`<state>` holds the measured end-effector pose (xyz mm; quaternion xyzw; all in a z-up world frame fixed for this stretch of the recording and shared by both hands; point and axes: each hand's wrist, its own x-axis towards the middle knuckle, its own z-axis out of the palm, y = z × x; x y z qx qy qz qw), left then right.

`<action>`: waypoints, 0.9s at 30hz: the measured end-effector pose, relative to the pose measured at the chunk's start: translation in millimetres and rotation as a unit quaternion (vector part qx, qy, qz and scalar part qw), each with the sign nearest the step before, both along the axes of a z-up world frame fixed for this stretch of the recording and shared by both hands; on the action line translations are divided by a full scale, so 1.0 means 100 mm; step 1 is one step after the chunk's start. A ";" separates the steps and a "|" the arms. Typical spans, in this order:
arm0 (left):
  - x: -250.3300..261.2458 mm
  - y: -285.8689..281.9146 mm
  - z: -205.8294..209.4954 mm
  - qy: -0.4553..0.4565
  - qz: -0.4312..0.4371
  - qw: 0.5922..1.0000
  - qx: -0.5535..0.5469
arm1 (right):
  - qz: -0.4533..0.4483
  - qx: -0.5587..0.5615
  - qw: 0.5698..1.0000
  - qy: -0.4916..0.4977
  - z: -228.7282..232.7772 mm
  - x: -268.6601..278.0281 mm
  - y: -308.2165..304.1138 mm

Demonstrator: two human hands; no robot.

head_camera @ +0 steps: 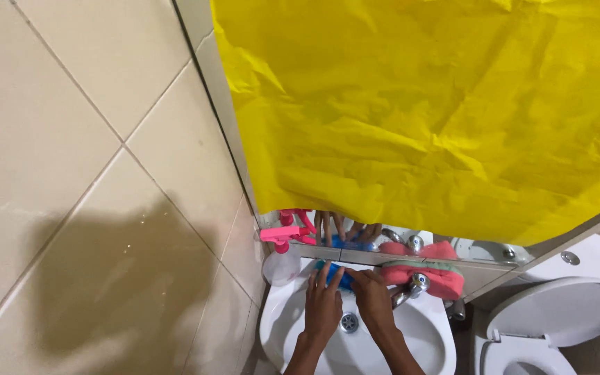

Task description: Clean the bathroom sink area and organizing cleaning supplies.

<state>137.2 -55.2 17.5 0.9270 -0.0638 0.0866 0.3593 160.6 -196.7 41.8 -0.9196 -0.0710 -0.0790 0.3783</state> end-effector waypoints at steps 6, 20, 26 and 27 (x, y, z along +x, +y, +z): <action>-0.09 0.17 -0.18 -0.039 0.017 0.999 0.002 | -0.005 -0.012 0.992 0.129 -0.15 -0.20 0.24; -0.49 0.47 -0.31 0.031 -0.011 0.999 0.025 | 0.046 0.152 0.984 0.087 -1.26 -0.79 0.62; -0.65 0.57 -0.16 0.067 0.006 0.997 0.025 | 0.056 0.179 0.977 0.102 -1.48 -0.79 0.75; -0.68 0.58 -0.17 0.091 0.008 0.995 0.036 | 0.067 0.186 0.974 0.113 -1.52 -0.79 0.77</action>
